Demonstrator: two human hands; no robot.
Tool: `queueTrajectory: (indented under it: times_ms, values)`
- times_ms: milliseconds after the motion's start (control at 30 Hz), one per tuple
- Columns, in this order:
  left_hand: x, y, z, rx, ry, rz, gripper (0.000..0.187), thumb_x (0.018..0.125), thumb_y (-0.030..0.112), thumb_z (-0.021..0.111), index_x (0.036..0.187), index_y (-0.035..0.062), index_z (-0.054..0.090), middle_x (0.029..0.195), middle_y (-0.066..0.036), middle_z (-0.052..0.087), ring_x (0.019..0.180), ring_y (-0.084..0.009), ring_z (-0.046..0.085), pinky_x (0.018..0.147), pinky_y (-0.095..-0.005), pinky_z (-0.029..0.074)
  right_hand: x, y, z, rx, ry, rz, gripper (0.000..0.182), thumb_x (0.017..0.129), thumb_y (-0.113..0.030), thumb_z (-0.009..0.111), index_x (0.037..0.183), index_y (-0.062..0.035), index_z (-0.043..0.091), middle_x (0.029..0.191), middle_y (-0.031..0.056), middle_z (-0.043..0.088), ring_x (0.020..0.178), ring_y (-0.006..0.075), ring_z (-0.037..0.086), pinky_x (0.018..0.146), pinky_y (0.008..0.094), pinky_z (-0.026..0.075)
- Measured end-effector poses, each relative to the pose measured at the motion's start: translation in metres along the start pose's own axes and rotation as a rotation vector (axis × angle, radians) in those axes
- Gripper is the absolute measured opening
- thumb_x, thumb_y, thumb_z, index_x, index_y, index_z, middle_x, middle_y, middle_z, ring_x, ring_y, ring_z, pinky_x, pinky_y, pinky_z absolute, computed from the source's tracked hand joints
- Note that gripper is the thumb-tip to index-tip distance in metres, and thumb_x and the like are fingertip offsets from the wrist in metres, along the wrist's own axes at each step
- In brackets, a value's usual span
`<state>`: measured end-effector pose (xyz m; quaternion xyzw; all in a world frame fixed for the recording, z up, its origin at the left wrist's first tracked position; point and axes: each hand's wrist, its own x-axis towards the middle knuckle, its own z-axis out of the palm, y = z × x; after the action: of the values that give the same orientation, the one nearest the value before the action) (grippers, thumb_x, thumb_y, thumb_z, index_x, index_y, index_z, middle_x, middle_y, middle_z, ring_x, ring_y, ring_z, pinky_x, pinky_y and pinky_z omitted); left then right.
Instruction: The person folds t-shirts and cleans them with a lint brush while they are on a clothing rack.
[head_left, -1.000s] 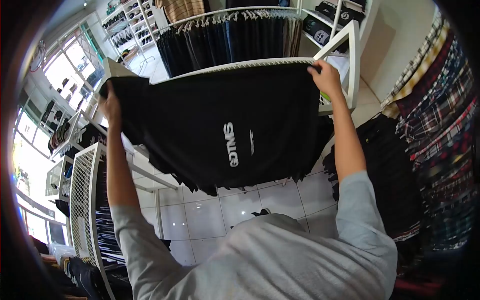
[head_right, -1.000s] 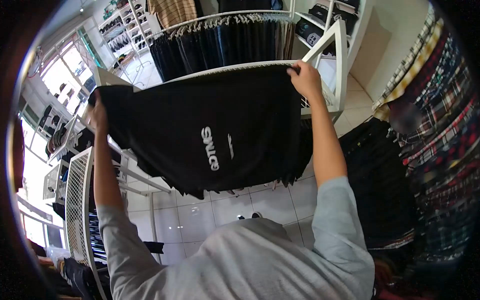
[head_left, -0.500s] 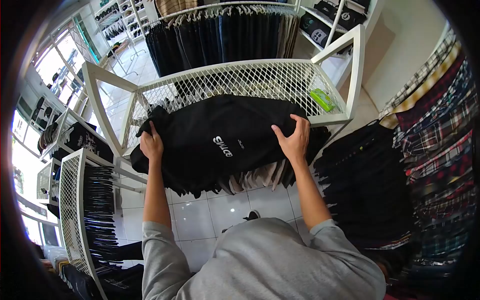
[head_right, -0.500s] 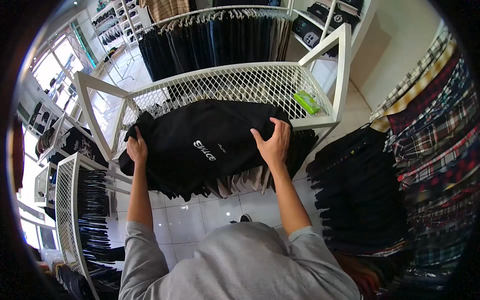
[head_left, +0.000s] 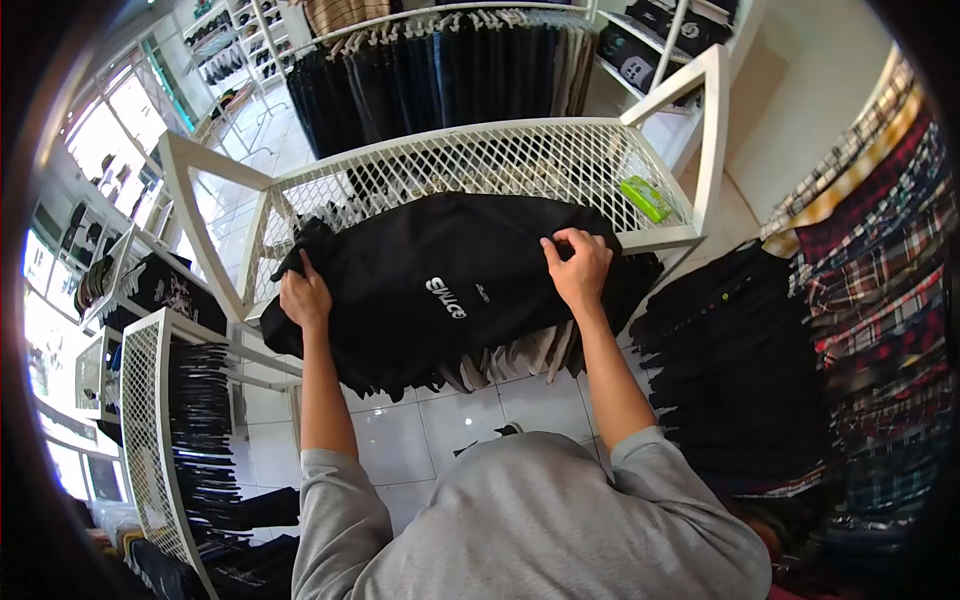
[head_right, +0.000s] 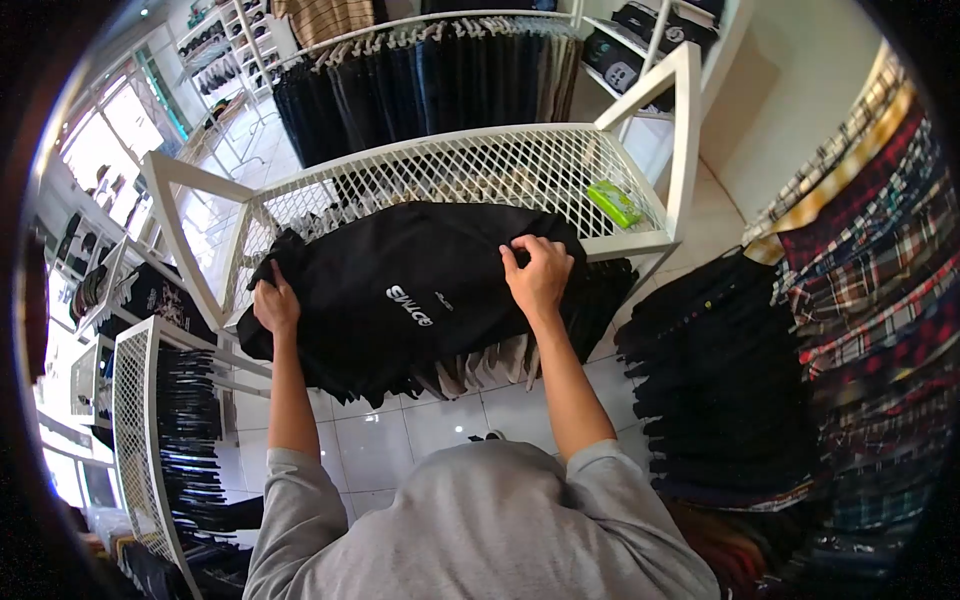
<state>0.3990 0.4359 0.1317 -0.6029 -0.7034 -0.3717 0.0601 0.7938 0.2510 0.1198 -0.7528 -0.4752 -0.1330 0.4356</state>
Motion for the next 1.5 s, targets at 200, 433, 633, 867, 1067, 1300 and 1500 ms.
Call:
queueTrajectory:
  times_ms: [200, 433, 633, 867, 1067, 1300, 1500]
  values:
    - [0.001, 0.005, -0.005, -0.036, 0.011, 0.009, 0.051, 0.105, 0.045, 0.048, 0.096, 0.0008, 0.072, 0.091, -0.022, 0.070, 0.089, -0.0433, 0.067, 0.079, -0.0523, 0.051, 0.018, -0.005, 0.005, -0.178, -0.163, 0.185, 0.034, 0.086, -0.043, 0.077, 0.098, -0.0114, 0.076, 0.092, 0.0051, 0.074, 0.097, 0.0314, 0.064, 0.088, 0.0476, 0.042]
    - [0.007, -0.002, -0.001, -0.065, -0.066, 0.051, 0.052, 0.104, 0.047, 0.048, 0.095, 0.0002, 0.071, 0.094, -0.023, 0.070, 0.093, -0.0457, 0.066, 0.081, -0.0530, 0.051, 0.040, 0.008, -0.004, -0.049, -0.287, 0.183, 0.043, 0.089, -0.046, 0.073, 0.104, -0.0054, 0.073, 0.096, 0.0156, 0.074, 0.095, 0.0402, 0.066, 0.085, 0.0501, 0.048]
    - [0.068, -0.034, -0.054, -0.821, -0.017, -0.047, 0.056, 0.105, 0.052, 0.054, 0.104, -0.0026, 0.067, 0.092, -0.008, 0.068, 0.085, -0.0190, 0.058, 0.081, -0.0377, 0.049, 0.102, 0.028, -0.081, 0.630, -0.208, 0.106, 0.039, 0.093, -0.036, 0.077, 0.096, 0.0025, 0.069, 0.080, -0.0020, 0.060, 0.075, 0.0092, 0.050, 0.069, 0.0279, 0.044]
    - [0.115, -0.015, -0.216, -1.252, -0.182, -0.065, 0.039, 0.096, 0.035, 0.073, 0.110, -0.0007, 0.070, 0.098, -0.008, 0.073, 0.083, -0.0167, 0.071, 0.078, -0.0294, 0.057, 0.144, 0.024, -0.201, 0.846, -0.068, 0.188, 0.025, 0.094, -0.030, 0.077, 0.101, -0.0057, 0.073, 0.096, -0.0039, 0.067, 0.089, 0.0044, 0.054, 0.086, 0.0208, 0.040]
    - [0.153, -0.004, -0.247, -1.125, -0.161, 0.114, 0.024, 0.096, 0.024, 0.074, 0.107, 0.0029, 0.074, 0.097, -0.005, 0.076, 0.080, -0.0107, 0.070, 0.073, -0.0241, 0.056, 0.156, 0.045, -0.218, 1.153, -0.184, 0.114, 0.022, 0.099, -0.024, 0.070, 0.111, -0.0054, 0.073, 0.109, 0.0012, 0.072, 0.105, 0.0102, 0.061, 0.099, 0.0269, 0.043]
    - [0.139, 0.004, -0.222, -1.135, -0.186, -0.054, 0.030, 0.099, 0.030, 0.070, 0.109, 0.0017, 0.072, 0.096, -0.004, 0.074, 0.081, -0.0106, 0.069, 0.074, -0.0249, 0.054, 0.135, 0.055, -0.186, 1.138, -0.195, 0.148, 0.026, 0.101, -0.021, 0.067, 0.118, -0.0011, 0.069, 0.115, 0.0053, 0.072, 0.112, 0.0138, 0.062, 0.100, 0.0294, 0.047]
    - [0.131, 0.036, -0.170, -1.179, 0.463, 0.022, 0.034, 0.105, 0.027, 0.060, 0.111, -0.0045, 0.072, 0.093, -0.005, 0.071, 0.083, -0.0093, 0.062, 0.078, -0.0245, 0.050, 0.137, 0.049, -0.139, 1.054, 0.204, 0.135, 0.014, 0.102, -0.020, 0.067, 0.096, -0.0064, 0.067, 0.091, -0.0028, 0.066, 0.084, 0.0059, 0.057, 0.079, 0.0227, 0.046]
